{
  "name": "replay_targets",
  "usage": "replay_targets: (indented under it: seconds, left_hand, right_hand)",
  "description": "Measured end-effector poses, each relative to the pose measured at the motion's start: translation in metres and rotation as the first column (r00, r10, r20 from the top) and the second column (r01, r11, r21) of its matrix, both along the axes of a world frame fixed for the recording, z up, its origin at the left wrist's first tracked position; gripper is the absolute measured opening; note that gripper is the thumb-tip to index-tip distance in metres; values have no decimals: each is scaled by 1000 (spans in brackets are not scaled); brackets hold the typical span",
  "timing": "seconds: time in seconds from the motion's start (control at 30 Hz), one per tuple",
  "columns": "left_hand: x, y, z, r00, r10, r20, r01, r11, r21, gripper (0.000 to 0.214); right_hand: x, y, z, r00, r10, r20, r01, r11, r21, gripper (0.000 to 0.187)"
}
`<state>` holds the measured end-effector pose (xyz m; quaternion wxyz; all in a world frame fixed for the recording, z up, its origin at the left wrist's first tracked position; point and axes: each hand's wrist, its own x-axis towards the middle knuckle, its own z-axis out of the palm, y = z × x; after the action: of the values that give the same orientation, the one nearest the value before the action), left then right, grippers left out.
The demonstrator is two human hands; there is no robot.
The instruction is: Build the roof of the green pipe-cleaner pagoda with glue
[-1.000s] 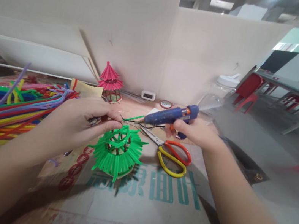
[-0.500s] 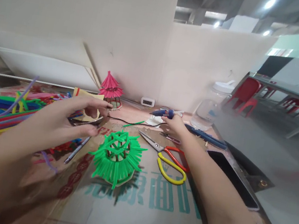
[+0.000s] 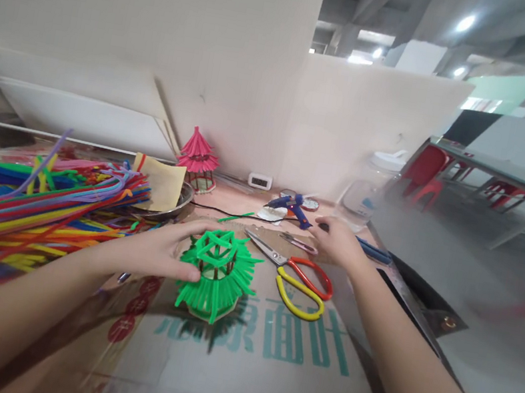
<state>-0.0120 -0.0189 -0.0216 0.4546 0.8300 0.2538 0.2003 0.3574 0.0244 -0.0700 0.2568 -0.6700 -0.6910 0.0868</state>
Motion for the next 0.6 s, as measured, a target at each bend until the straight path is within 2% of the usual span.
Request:
replay_targets:
  seconds: [0.13, 0.23, 0.33, 0.47, 0.6]
  left_hand:
    - [4, -3, 1, 997, 47, -67, -38, 992, 120, 67]
    - [9, -4, 0, 989, 100, -109, -83, 984, 155, 66]
    - [16, -5, 2, 973, 162, -162, -122, 965, 232, 65]
    - [28, -2, 13, 992, 110, -65, -81, 935, 345, 60]
    - [39, 6, 16, 995, 97, 37, -103, 876, 471, 59]
  right_hand:
    - [-22, -40, 40, 991, 129, -46, -125, 988, 89, 29]
    - [-51, -71, 70, 961, 258, -96, -229, 942, 246, 25]
    - [-78, -93, 94, 924, 369, -95, -332, 902, 276, 20]
    - [-97, -103, 111, 890, 446, -93, -404, 867, 291, 15]
    - [-99, -104, 114, 891, 446, -87, -395, 854, 338, 15]
